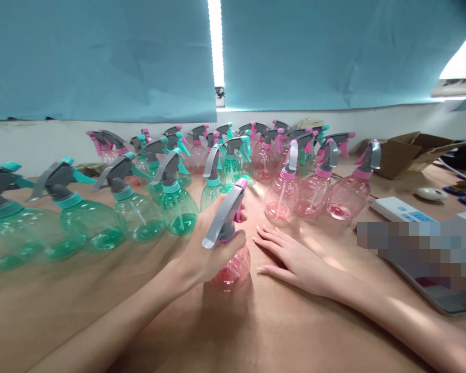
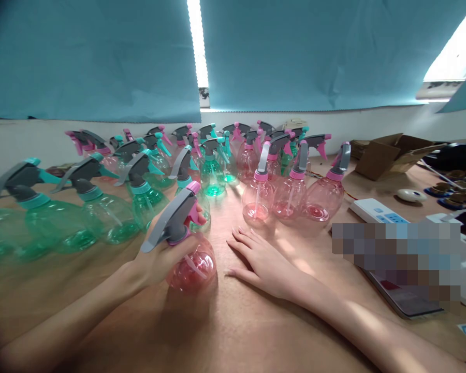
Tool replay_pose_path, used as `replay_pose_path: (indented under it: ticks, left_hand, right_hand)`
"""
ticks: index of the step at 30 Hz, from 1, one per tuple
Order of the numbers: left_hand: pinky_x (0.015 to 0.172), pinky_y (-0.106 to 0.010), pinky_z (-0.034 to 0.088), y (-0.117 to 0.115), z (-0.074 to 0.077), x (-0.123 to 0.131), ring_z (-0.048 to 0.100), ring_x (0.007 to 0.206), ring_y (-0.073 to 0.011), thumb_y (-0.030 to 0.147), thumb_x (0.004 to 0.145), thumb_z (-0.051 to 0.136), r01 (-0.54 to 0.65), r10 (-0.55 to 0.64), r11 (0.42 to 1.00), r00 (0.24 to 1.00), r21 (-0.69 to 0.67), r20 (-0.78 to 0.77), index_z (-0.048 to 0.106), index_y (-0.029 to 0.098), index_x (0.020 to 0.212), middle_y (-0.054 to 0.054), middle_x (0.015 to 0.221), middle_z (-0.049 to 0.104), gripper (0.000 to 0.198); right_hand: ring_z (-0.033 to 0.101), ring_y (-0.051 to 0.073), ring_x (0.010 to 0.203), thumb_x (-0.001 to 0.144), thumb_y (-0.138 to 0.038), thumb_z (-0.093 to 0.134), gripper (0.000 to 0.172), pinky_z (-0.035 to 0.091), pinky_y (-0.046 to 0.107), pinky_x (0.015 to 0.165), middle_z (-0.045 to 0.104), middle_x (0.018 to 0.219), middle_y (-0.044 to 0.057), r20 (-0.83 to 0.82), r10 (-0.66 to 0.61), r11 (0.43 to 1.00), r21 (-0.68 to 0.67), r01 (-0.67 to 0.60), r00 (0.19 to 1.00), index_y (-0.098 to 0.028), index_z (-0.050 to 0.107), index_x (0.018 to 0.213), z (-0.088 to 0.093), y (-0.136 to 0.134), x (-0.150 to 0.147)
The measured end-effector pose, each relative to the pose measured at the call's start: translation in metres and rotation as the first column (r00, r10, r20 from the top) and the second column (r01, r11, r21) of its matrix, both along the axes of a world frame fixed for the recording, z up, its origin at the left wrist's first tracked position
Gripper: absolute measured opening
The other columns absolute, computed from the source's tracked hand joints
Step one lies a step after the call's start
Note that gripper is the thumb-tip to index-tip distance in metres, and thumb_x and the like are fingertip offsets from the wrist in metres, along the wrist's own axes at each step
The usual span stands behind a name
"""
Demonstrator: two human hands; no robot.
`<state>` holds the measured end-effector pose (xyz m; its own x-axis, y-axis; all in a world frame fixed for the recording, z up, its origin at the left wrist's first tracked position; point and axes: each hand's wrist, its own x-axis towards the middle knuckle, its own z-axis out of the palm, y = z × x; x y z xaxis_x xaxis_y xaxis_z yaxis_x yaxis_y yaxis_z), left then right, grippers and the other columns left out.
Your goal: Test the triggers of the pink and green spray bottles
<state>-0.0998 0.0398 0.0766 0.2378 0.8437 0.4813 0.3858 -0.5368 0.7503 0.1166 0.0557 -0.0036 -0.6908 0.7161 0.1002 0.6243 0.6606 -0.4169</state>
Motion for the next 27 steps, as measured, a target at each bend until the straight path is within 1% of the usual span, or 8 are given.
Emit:
replay_pose_path:
  ticks: [3,8,10,13,14,18,23,27]
  left_hand:
    - [0.058,-0.027,0.045,-0.001,-0.002,-0.001,0.051,0.058,-0.012,0.014,0.072,0.052,0.006,-0.006,1.0,1.0,-0.016,-0.001,0.049,0.022,0.092,0.003,0.081,0.054,0.022]
    - [0.061,-0.029,0.048,0.002,-0.002,-0.002,0.054,0.059,-0.0135,0.014,0.072,0.054,-0.003,0.002,1.0,0.999,-0.002,-0.047,0.054,0.022,0.096,0.001,0.081,0.059,0.025]
    - [0.064,-0.03,0.05,0.003,-0.002,-0.002,0.058,0.065,-0.015,0.014,0.073,0.054,0.005,-0.005,1.0,0.998,0.005,-0.056,0.055,0.022,0.101,-0.001,0.087,0.063,0.03]
    - [0.075,-0.032,0.052,0.004,-0.006,-0.001,0.062,0.075,-0.0167,0.015,0.076,0.056,-0.01,0.013,0.999,0.998,0.048,-0.061,0.054,0.025,0.112,-0.002,0.096,0.064,0.037]
    - [0.076,-0.032,0.052,0.003,-0.008,-0.001,0.063,0.076,-0.0167,0.016,0.078,0.057,-0.025,0.029,0.998,0.997,0.06,-0.065,0.054,0.026,0.113,-0.001,0.093,0.064,0.037]
    - [0.072,-0.031,0.051,0.002,-0.015,0.0,0.062,0.071,-0.0171,0.016,0.08,0.058,-0.084,0.091,0.991,0.994,0.101,-0.06,0.053,0.025,0.117,0.002,0.078,0.058,0.038]
    - [0.067,-0.03,0.05,0.002,-0.015,0.001,0.059,0.066,-0.0166,0.018,0.081,0.058,-0.101,0.113,0.985,0.991,0.137,-0.077,0.055,0.025,0.12,0.002,0.077,0.059,0.039]
    - [0.07,-0.031,0.051,0.002,-0.015,0.0,0.057,0.06,-0.0153,0.019,0.083,0.058,-0.088,0.101,0.987,0.99,0.134,-0.094,0.054,0.026,0.12,0.002,0.078,0.06,0.038]
  right_hand:
    - [0.029,0.031,0.143,0.09,-0.063,0.043,0.072,0.028,0.051,0.116,0.037,0.152,0.014,0.009,-0.011,1.0,-0.003,0.011,1.0,-0.015,0.043,0.144,0.001,-0.001,0.0]
    - [0.029,0.031,0.143,0.091,-0.063,0.042,0.072,0.027,0.052,0.116,0.037,0.152,0.014,0.009,-0.012,1.0,0.0,0.012,1.0,-0.015,0.043,0.144,0.0,-0.001,0.0]
    - [0.029,0.031,0.143,0.091,-0.063,0.042,0.072,0.027,0.052,0.116,0.037,0.153,0.013,0.016,-0.013,1.0,0.003,0.013,1.0,-0.015,0.042,0.145,-0.001,0.0,0.0]
    - [0.028,0.031,0.144,0.091,-0.063,0.041,0.072,0.026,0.053,0.116,0.036,0.153,0.013,0.012,-0.01,1.0,0.001,0.01,1.0,-0.016,0.041,0.145,-0.001,0.0,0.001]
    - [0.028,0.031,0.144,0.091,-0.063,0.041,0.072,0.026,0.053,0.116,0.036,0.153,0.013,0.012,-0.009,1.0,-0.002,0.009,1.0,-0.016,0.041,0.146,-0.001,0.0,0.001]
    - [0.028,0.031,0.144,0.09,-0.064,0.042,0.073,0.026,0.052,0.117,0.036,0.153,0.013,0.022,-0.013,1.0,-0.008,0.013,1.0,-0.016,0.039,0.146,-0.001,0.0,0.001]
    - [0.028,0.031,0.144,0.09,-0.062,0.045,0.071,0.026,0.053,0.117,0.036,0.153,0.011,-0.005,-0.013,1.0,-0.009,0.013,1.0,-0.02,0.038,0.147,-0.002,0.001,0.002]
    - [0.028,0.032,0.144,0.09,-0.063,0.044,0.072,0.026,0.053,0.116,0.036,0.153,0.012,0.009,-0.017,1.0,-0.016,0.017,1.0,-0.019,0.039,0.147,-0.001,0.001,0.002]
